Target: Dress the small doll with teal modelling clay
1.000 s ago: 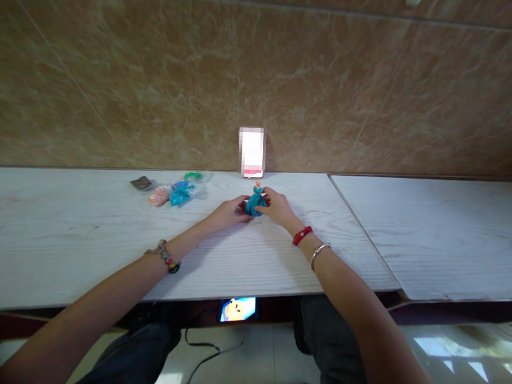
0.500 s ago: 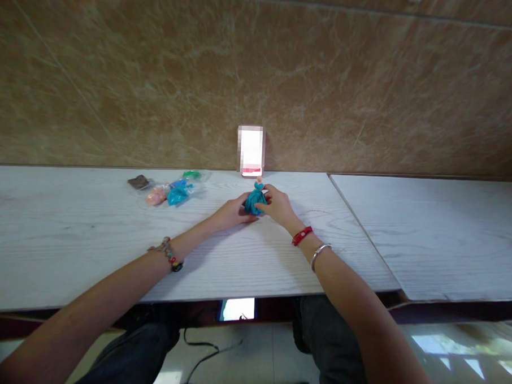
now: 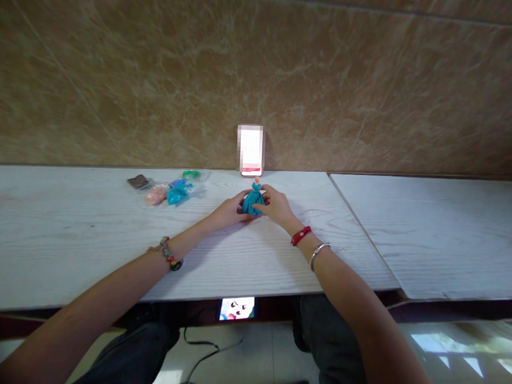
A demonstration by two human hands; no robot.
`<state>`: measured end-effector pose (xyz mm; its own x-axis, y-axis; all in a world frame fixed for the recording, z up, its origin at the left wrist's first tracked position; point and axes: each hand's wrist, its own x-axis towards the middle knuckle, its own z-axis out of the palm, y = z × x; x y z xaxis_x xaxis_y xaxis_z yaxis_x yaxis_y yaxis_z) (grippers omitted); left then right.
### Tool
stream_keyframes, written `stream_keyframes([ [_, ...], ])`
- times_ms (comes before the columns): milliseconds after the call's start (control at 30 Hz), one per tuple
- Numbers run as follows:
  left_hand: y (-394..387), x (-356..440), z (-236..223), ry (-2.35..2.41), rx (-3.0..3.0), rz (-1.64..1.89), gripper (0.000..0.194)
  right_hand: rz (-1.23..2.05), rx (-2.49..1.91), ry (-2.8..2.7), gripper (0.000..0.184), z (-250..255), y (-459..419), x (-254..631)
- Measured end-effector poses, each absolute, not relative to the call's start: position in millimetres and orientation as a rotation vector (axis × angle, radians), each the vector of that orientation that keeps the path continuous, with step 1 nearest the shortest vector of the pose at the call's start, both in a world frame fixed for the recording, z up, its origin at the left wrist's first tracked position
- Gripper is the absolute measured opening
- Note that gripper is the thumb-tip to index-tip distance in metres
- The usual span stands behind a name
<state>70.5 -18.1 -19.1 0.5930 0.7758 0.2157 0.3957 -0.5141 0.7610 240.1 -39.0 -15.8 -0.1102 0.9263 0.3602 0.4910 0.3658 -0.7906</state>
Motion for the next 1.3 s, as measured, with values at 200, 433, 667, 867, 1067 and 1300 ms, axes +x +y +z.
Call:
stream_keyframes([
  [200, -18, 69, -19, 0.871, 2.115, 0.726, 0.074, 0.657, -1.254, -1.74, 0.043, -16, -39, 240],
  [433, -13, 67, -24, 0.871, 2.089, 0.736, 0.084, 0.635, -1.267, -1.711, 0.045, -18, -38, 238],
  [667, -19, 67, -19, 0.996, 2.175, 0.715, 0.073, 0.635, -1.255, -1.777, 0.041, -17, -42, 234],
  [867, -18, 67, -20, 1.016, 2.148, 0.729, 0.071, 0.526, -1.228, -1.848, 0.042, -15, -44, 234],
  [1067, -16, 60, -23, 0.872, 2.056, 0.708, 0.089, 0.435, -1.297, -1.877, 0.039, -10, -48, 234],
  [1300, -21, 55, -19, 0.874, 2.059, 0.733, 0.075, 0.479, -1.362, -1.92, 0.04, -10, -49, 237],
])
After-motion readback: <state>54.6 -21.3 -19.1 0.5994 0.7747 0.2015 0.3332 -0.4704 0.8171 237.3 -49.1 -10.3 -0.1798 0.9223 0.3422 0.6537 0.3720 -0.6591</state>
